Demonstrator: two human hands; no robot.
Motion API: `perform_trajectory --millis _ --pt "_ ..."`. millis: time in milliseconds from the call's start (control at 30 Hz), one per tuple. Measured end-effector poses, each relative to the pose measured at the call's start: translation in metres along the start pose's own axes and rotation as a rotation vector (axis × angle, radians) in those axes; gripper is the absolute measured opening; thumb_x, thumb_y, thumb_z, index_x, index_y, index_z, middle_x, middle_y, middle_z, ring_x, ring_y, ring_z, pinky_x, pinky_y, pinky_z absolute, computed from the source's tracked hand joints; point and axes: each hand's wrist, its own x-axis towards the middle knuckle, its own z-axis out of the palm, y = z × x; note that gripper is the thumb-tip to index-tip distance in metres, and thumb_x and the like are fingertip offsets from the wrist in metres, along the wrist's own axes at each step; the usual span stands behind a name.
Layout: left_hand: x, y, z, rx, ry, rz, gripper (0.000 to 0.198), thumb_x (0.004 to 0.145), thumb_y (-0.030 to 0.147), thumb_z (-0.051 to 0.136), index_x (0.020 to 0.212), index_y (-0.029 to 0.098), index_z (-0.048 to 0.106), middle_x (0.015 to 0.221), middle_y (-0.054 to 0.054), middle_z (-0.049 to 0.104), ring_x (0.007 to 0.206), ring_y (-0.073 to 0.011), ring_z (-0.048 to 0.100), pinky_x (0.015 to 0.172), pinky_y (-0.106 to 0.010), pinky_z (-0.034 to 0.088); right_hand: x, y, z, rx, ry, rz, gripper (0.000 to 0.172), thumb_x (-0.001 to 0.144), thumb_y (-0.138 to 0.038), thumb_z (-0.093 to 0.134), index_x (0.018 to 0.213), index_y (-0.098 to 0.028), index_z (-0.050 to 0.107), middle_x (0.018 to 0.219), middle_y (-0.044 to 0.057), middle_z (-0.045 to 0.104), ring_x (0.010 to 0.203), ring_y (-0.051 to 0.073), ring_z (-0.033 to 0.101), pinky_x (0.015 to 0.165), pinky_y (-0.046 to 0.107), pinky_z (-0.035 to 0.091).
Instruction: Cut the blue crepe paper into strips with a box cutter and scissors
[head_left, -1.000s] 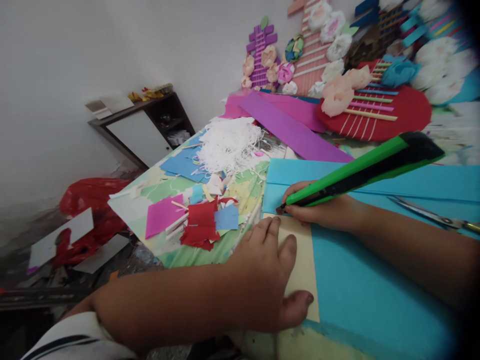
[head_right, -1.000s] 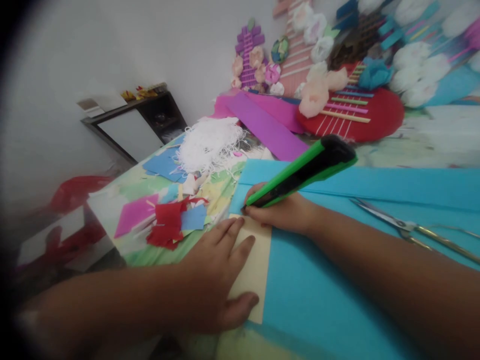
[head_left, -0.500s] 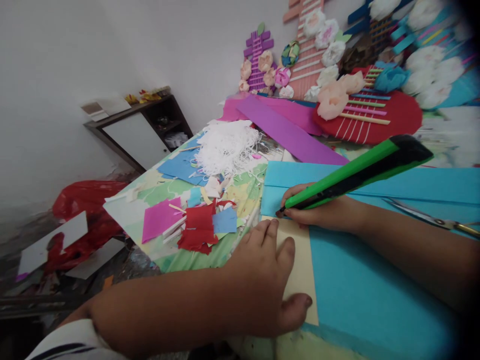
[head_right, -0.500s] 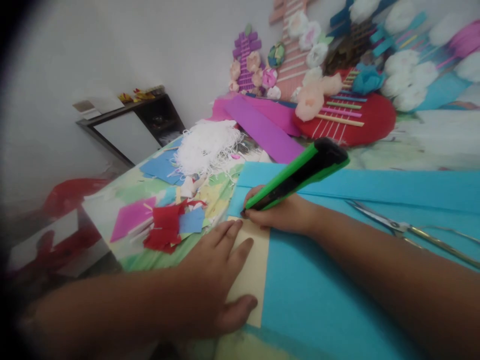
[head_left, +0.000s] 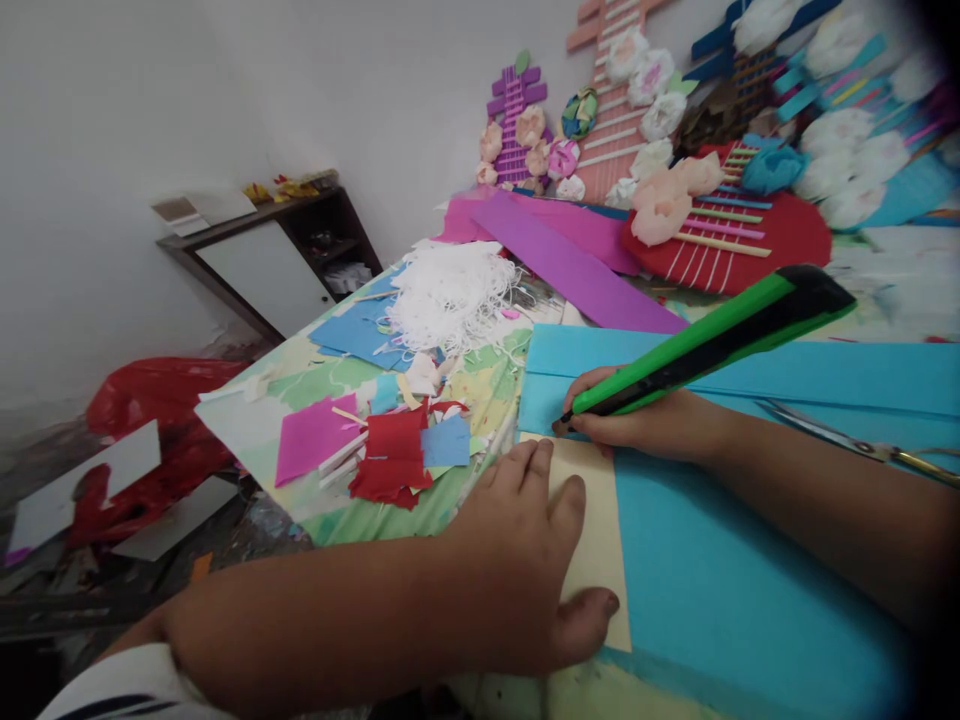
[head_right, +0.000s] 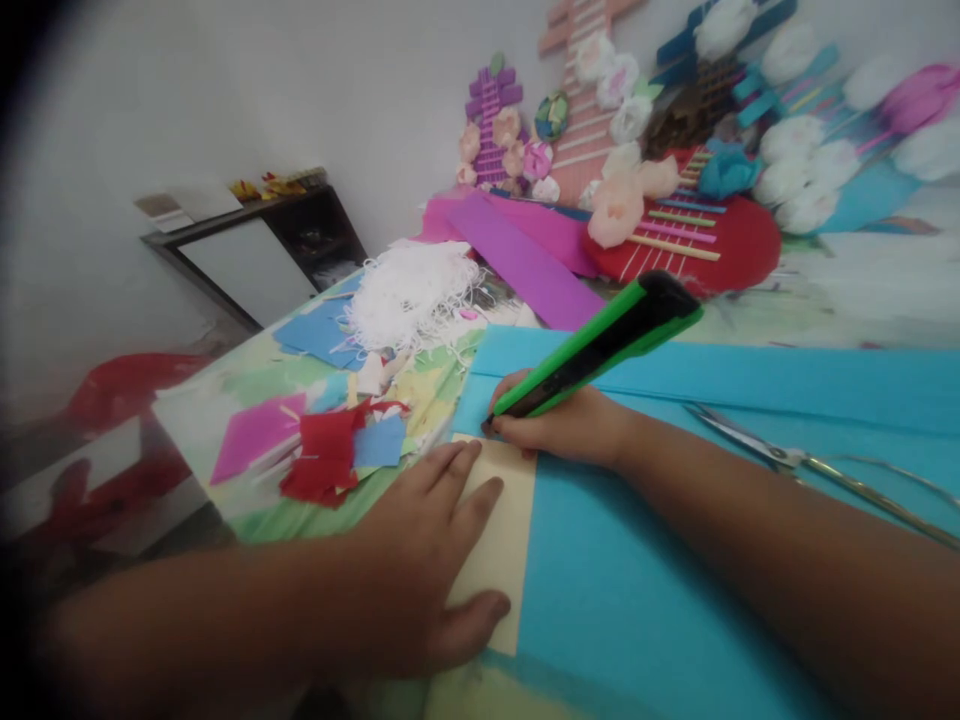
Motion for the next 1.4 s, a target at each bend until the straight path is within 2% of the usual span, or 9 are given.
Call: perform_trajectory --millis 200,400,733,1000,1267,1400 --pt "0.0011 -0.0005 0.0004 -0.012 -0.002 -0.002 0.072 0.075 0.053 0.044 0.123 -0.001 0.045 0.132 -0.034 0.034 0.123 -0.0468 0.029 0.092 -0.059 0.033 0.0007 0.0019 0.0018 -0.025 0.001 -0.021 0.004 0.066 -0.027 0.059 0.066 -0.023 0.060 0.053 -0.001 0.057 0.047 0.013 0.052 0.048 0.026 0.045" --pt "0.0012 -0.0010 -0.0004 -0.007 -0.024 -0.018 0.073 0.075 0.054 0.044 0.125 0.000 0.043 0.133 -0.034 0.032 0.123 -0.0478 0.029 0.091 -0.060 0.033 -0.0015 -0.0002 -0.0002 0.006 0.044 0.022 0.002 0.065 -0.024 0.059 0.064 -0.023 0.058 0.049 -0.003 0.055 0.045 0.012 0.050 0.047 0.026 0.044" --pt "0.0006 -0.0011 0.0019 0.005 0.009 -0.006 0.073 0.076 0.053 0.044 0.123 -0.001 0.046 0.131 -0.035 0.033 0.123 -0.0486 0.029 0.091 -0.061 0.033 -0.0009 0.0012 0.0010 -0.055 0.012 -0.033 0.002 0.064 -0.024 0.059 0.066 -0.024 0.059 0.051 -0.002 0.055 0.048 0.013 0.051 0.045 0.025 0.042" --pt "0.0015 0.0005 -0.0019 0.019 -0.041 -0.016 0.074 0.076 0.055 0.042 0.125 0.000 0.045 0.132 -0.035 0.032 0.122 -0.0490 0.029 0.091 -0.060 0.034 -0.0007 0.0039 -0.0025 0.000 0.016 0.015 0.002 0.066 -0.024 0.056 0.066 -0.023 0.057 0.044 -0.004 0.051 0.042 0.011 0.047 0.043 0.024 0.039" --pt "0.0006 -0.0005 -0.0007 0.016 0.001 0.002 0.072 0.076 0.054 0.044 0.123 0.000 0.047 0.130 -0.034 0.036 0.121 -0.0479 0.031 0.090 -0.060 0.035 -0.0016 -0.0020 -0.0040 -0.026 0.022 0.039 0.003 0.067 -0.023 0.055 0.065 -0.023 0.056 0.046 -0.004 0.053 0.046 0.012 0.052 0.052 0.026 0.045" --pt "0.0008 -0.0004 -0.0005 0.017 0.008 0.002 0.072 0.075 0.054 0.044 0.123 0.000 0.047 0.130 -0.034 0.036 0.121 -0.0476 0.032 0.089 -0.059 0.036 -0.0005 0.0009 -0.0038 -0.034 0.009 0.038 0.004 0.068 -0.026 0.056 0.067 -0.023 0.056 0.047 -0.004 0.054 0.046 0.012 0.052 0.049 0.026 0.044"
